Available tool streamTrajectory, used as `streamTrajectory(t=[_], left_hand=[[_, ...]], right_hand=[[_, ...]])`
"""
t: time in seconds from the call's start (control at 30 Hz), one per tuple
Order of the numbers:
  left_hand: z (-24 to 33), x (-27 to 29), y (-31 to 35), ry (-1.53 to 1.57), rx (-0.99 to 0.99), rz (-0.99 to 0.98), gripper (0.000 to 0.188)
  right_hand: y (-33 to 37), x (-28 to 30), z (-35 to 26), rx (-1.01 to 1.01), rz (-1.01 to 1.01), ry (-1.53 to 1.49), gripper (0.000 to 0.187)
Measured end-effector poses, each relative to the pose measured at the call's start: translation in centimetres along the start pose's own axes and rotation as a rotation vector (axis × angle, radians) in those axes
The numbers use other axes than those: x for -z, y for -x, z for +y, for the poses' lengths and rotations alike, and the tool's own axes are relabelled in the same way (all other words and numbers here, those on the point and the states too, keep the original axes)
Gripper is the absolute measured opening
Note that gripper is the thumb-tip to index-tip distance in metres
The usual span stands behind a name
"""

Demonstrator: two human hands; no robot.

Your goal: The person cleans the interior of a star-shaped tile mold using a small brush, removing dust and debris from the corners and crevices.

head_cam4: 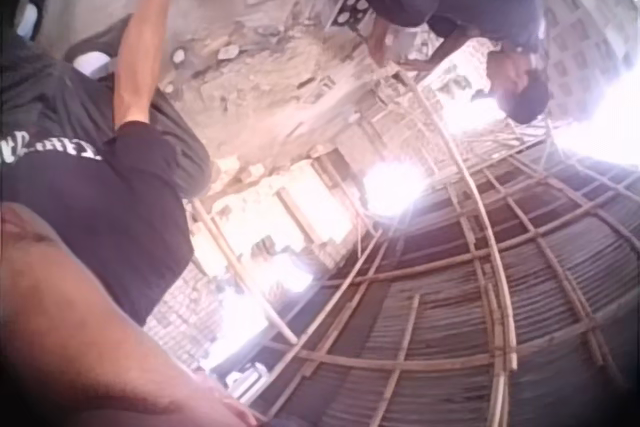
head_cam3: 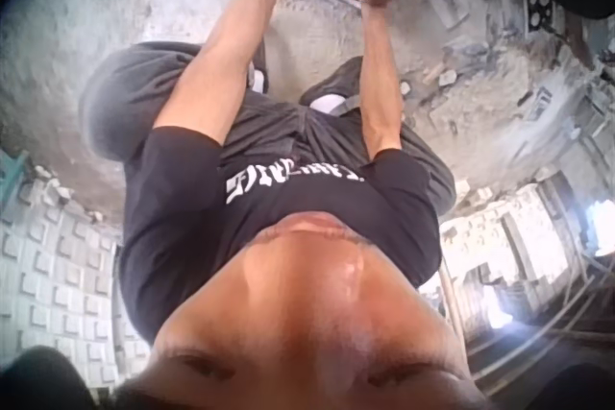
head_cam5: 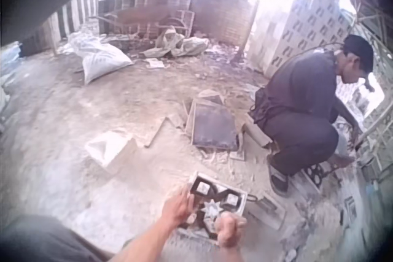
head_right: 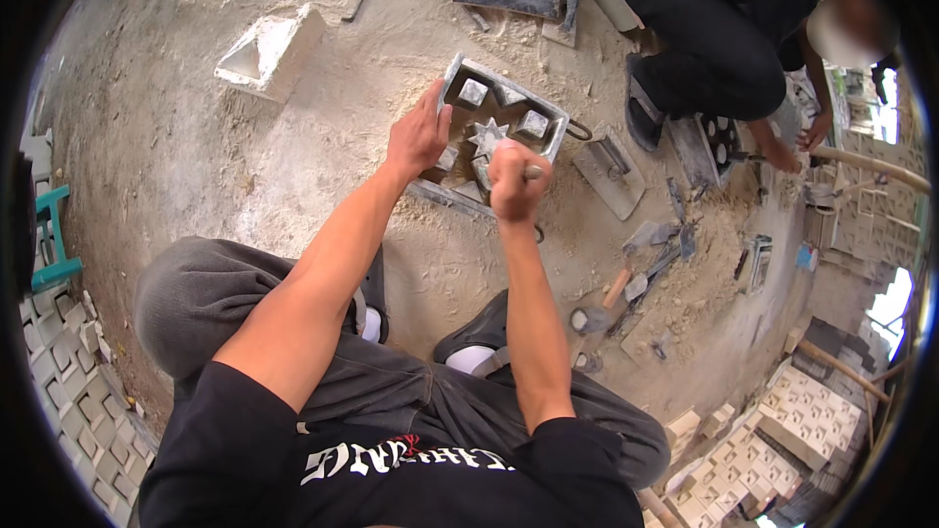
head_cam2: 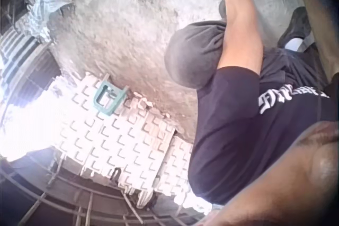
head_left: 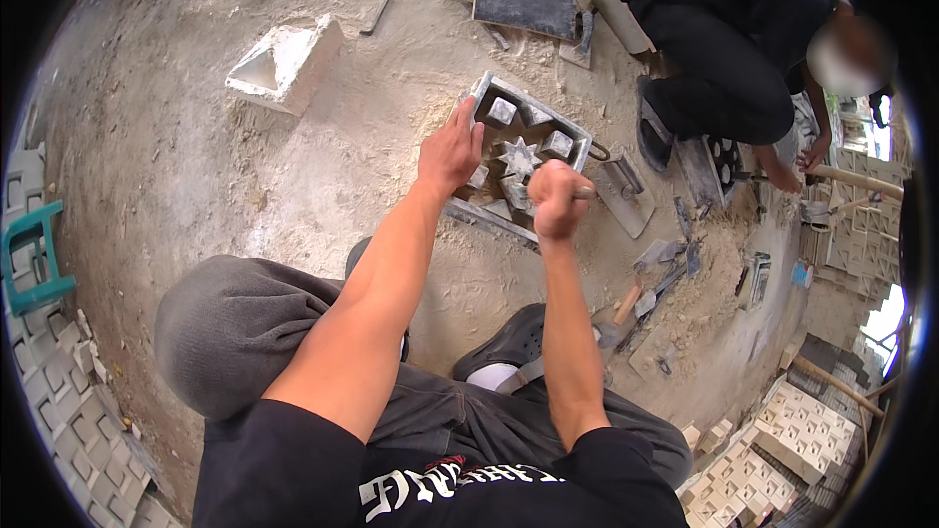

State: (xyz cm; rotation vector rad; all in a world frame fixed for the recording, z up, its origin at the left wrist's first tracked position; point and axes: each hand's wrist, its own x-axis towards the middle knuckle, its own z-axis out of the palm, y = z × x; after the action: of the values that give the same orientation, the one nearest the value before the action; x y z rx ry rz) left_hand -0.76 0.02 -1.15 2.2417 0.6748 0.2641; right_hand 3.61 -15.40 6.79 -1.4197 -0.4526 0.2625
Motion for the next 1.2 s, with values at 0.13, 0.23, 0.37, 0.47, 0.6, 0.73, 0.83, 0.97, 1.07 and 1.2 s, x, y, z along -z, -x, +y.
streamTrajectory(t=[0.13,0.23,0.37,0.47,0.6,0.73,0.83,0.97,1.07,1.2], left_hand=[[0.2,0.0,-0.3,0.03,0.097,-0.036,0.045],[-0.3,0.1,-0.4,0.026,0.11,0.034,0.041],[-0.4,-0.1,-0.3,0.067,0.128,-0.011,0.038],[-0.4,0.2,-0.7,0.063,0.159,-0.036,0.037],[-0.6,-0.3,-0.1,0.063,0.174,-0.038,0.037],[-0.9,-0.1,-0.1,0.077,0.15,-0.004,0.037],[-0.7,-0.2,-0.6,0.089,0.141,-0.013,0.036],[-0.9,0.4,-1.4,0.083,0.157,0.007,0.036],[0.0,-0.2,-0.6,0.115,0.166,-0.029,0.035],[-1.0,0.2,0.0,0.109,0.21,-0.043,0.035]], right_hand=[[0.3,-0.9,0.8,-0.052,-0.012,0.07,0.043],[0.0,-1.1,-0.1,-0.047,-0.002,-0.036,0.042],[1.1,-1.1,0.2,-0.033,0.003,-0.025,0.041],[0.5,-1.2,0.0,0.012,0.028,-0.003,0.042],[0.8,-0.7,1.4,-0.063,0.017,-0.016,0.043],[0.5,-0.8,-0.3,-0.035,-0.03,-0.174,0.042],[0.4,-0.5,0.2,-0.067,-0.112,-0.157,0.042],[-0.2,-1.0,0.1,-0.006,-0.087,-0.14,0.043],[0.3,-0.7,1.8,0.049,-0.104,0.023,0.043],[-0.5,-4.2,-1.6,-0.021,0.155,-0.055,0.042]])
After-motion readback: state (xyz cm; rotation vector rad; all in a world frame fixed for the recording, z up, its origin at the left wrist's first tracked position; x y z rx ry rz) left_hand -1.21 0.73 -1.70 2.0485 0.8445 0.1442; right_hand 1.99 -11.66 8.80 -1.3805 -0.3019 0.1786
